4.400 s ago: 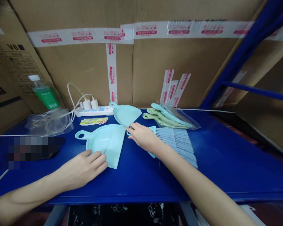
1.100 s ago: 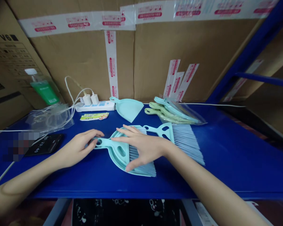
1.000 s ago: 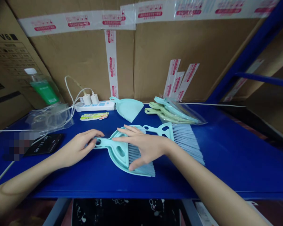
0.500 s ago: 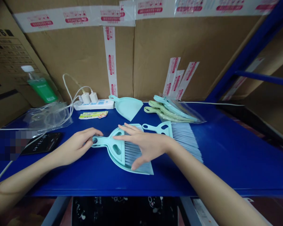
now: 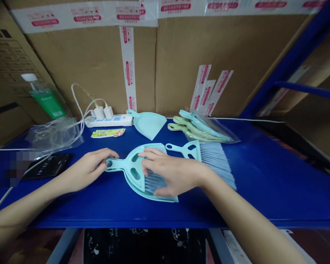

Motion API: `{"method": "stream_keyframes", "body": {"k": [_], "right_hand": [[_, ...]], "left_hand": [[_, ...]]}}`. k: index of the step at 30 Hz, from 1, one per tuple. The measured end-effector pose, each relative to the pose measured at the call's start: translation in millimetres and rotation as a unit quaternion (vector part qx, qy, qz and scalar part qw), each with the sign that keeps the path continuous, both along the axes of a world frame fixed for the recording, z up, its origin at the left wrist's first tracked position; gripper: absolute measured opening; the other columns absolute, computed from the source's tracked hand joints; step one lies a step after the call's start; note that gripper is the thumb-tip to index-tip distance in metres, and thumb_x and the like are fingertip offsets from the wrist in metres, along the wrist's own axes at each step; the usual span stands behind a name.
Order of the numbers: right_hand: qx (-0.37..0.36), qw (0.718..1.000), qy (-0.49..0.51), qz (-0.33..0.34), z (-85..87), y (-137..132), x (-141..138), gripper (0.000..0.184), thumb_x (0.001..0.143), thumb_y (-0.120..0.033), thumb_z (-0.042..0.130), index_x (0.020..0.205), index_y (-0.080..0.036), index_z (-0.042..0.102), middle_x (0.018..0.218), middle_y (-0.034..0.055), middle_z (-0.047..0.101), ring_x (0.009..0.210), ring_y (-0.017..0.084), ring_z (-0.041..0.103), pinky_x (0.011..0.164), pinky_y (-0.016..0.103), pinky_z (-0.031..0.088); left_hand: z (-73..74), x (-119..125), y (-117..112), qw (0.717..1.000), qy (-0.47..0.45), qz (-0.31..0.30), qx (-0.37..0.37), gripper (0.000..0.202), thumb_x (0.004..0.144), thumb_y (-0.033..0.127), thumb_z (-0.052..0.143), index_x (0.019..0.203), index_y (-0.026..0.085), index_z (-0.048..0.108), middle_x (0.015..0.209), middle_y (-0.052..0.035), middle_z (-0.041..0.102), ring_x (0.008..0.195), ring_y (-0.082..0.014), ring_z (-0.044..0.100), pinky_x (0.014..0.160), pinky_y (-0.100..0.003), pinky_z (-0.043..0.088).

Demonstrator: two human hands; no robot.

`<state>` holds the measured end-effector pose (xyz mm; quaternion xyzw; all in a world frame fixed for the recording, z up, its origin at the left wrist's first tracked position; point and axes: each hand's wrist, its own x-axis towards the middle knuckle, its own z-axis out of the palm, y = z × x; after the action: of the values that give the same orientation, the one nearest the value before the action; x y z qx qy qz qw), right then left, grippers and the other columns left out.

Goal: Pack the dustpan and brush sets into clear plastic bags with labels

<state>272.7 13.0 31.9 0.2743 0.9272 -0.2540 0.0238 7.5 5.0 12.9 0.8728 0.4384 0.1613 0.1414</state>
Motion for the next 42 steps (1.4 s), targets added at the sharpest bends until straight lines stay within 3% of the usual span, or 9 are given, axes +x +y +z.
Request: {"method": "stream_keyframes", "body": {"k": [7,11,17,22,27,34,42], "right_hand": [[0.018,1.0,0.011,0.017,2.9,0,0,0.003,0.079,-0.021,0.061,0.081,-0.02,0.063,0.139,0.014,0.047,0.143,0.029,0.016,0.106,0.049,0.031],[0.009,1.0,0.014,0.018,2.3,3,1,0.011,0.085,-0.024,0.057,0.078,-0.021,0.065,0.133,0.0115,0.054,0.141,0.029,0.022,0.106,0.048,0.032],[0.007,0.998,0.053,0.012,1.9,2,2,0.019,0.087,-0.036,0.061,0.08,-0.019,0.066,0.136,0.012,0.048,0.135,0.029,0.031,0.101,0.044,0.034],[0.042,0.997,0.068,0.002,0.5,-4,-6,0.028,0.084,-0.041,0.065,0.069,-0.017,0.064,0.094,0.008,0.055,0.1,0.023,0.049,0.086,0.037,0.041],[0.024,0.999,0.041,0.018,-4.1,-7,-13,0.024,0.082,-0.029,0.067,0.062,-0.017,0.061,0.069,0.0008,0.053,0.075,0.017,0.049,0.075,0.032,0.04],[0.018,0.999,0.039,0.015,-3.1,-10,-13,0.018,0.078,-0.01,0.06,0.062,-0.018,0.058,0.067,-0.0007,0.056,0.067,0.014,0.05,0.074,0.031,0.039],[-0.023,0.999,0.022,0.002,-2.2,-7,-12,0.025,0.072,-0.001,0.051,0.06,-0.021,0.039,0.063,-0.0039,0.048,0.061,0.012,0.044,0.059,0.025,0.035]], "left_hand": [[1.6,0,-1,1.0,0.005,0.0,-0.001,0.032,0.081,0.011,0.03,0.097,0.019,0.057,0.094,-0.0036,0.063,0.082,-0.0165,0.06,0.076,-0.03,0.047],[2.2,0,-1,1.0,0.009,-0.001,0.003,0.032,0.081,0.011,0.03,0.096,0.019,0.056,0.095,-0.0035,0.063,0.081,-0.0165,0.06,0.075,-0.03,0.047],[2.7,1,-1,1.0,0.014,0.001,0.002,0.032,0.081,0.011,0.03,0.097,0.018,0.057,0.095,-0.0039,0.063,0.081,-0.0167,0.06,0.074,-0.03,0.046],[2.6,0,-1,1.0,0.021,0.003,0.001,0.032,0.081,0.011,0.03,0.097,0.019,0.057,0.094,-0.0035,0.063,0.081,-0.0166,0.06,0.074,-0.029,0.046],[2.1,0,0,1.0,0.024,0.003,0.004,0.033,0.081,0.011,0.03,0.098,0.019,0.057,0.094,-0.0035,0.063,0.08,-0.0166,0.06,0.073,-0.029,0.045],[2.1,0,0,1.0,0.03,0.005,0.006,0.032,0.081,0.012,0.03,0.098,0.019,0.056,0.094,-0.0037,0.063,0.08,-0.0171,0.06,0.073,-0.03,0.046],[1.9,-1,0,1.0,0.029,-0.004,0.006,0.032,0.081,0.012,0.03,0.098,0.019,0.056,0.095,-0.0038,0.063,0.082,-0.017,0.06,0.074,-0.03,0.046]]}}
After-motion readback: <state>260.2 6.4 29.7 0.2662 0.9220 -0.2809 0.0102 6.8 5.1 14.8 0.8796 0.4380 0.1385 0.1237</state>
